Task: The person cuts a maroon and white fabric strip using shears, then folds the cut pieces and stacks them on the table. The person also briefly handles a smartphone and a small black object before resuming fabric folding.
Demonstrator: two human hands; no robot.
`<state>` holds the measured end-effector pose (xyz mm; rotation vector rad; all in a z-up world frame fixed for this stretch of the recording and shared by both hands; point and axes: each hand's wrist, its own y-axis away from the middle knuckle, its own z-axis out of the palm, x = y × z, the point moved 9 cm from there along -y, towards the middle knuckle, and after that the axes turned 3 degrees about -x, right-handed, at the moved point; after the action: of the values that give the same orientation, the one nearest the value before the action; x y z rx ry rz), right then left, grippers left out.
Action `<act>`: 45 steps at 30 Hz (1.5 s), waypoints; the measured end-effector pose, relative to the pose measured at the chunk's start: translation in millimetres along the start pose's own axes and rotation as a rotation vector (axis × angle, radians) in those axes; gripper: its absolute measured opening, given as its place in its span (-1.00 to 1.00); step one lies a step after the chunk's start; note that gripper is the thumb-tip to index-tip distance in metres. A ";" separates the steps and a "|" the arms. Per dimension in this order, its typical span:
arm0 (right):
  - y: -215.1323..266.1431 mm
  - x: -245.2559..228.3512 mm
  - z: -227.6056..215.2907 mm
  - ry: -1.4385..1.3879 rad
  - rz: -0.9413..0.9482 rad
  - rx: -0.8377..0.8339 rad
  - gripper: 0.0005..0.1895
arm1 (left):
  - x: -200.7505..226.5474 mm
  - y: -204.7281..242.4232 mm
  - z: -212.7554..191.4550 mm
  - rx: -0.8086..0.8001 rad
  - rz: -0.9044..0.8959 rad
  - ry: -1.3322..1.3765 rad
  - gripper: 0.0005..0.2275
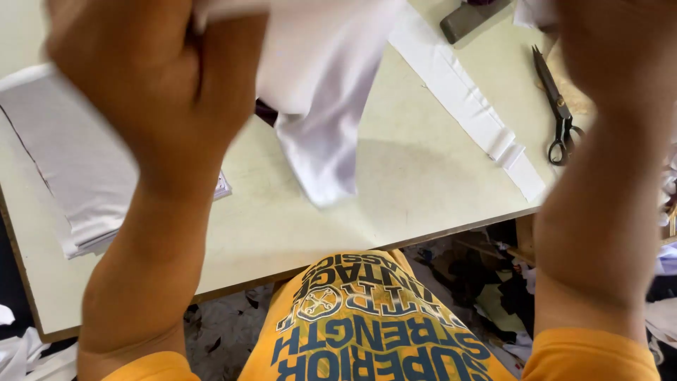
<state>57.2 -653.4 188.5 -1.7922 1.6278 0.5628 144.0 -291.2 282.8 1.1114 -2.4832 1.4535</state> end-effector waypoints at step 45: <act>148.8 39.0 35.9 -0.827 -0.465 -0.421 -0.81 | 123.3 228.3 90.8 -0.351 -0.243 -0.229 -0.71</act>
<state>-80.0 -659.2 110.4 -1.7688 0.5383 1.2665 -59.0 -362.3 111.5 1.5020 -2.4977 0.8284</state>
